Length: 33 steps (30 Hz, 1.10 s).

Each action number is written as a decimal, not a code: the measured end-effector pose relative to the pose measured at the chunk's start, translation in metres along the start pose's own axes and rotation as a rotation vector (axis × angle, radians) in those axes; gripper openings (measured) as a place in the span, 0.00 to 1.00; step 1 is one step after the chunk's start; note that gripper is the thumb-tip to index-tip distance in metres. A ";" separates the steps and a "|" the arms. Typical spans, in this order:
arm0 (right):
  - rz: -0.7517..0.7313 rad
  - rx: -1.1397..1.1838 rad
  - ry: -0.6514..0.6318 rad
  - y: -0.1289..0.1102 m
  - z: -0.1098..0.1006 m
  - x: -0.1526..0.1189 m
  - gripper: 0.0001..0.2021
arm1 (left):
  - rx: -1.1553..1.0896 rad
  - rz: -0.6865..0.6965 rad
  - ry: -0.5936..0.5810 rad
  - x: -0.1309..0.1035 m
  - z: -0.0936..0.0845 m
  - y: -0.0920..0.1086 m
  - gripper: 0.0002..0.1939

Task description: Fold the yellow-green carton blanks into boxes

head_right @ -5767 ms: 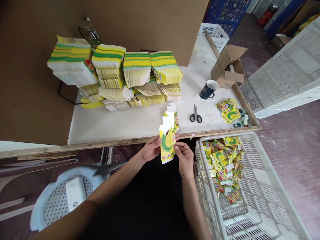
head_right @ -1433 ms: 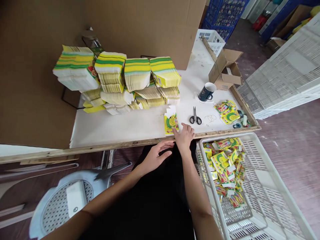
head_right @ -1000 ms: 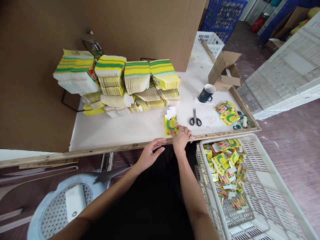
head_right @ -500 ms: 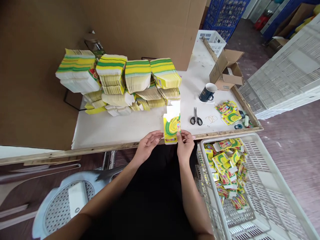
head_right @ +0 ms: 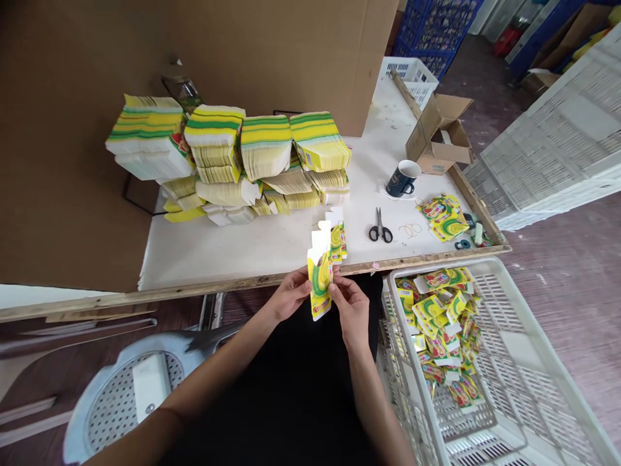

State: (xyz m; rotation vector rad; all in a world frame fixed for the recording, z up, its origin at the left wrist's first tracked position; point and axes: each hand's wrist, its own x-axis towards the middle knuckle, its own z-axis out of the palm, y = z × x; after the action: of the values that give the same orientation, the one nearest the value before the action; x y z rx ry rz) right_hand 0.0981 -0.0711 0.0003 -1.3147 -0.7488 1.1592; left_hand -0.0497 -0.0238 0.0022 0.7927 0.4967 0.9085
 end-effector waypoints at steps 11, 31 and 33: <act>-0.060 -0.129 0.073 0.014 0.002 -0.005 0.19 | 0.146 0.029 0.274 0.006 0.002 -0.023 0.30; -0.232 -0.326 -0.131 -0.014 -0.026 0.003 0.19 | 0.246 -0.051 -0.034 -0.013 -0.004 -0.004 0.39; -0.187 -0.302 -0.147 -0.014 -0.030 0.002 0.19 | 0.228 -0.081 -0.071 -0.014 -0.005 -0.003 0.41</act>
State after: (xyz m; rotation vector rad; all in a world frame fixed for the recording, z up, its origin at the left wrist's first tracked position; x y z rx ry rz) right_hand 0.1295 -0.0778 0.0084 -1.3807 -1.1655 1.0271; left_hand -0.0592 -0.0346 -0.0031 1.0007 0.5728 0.7541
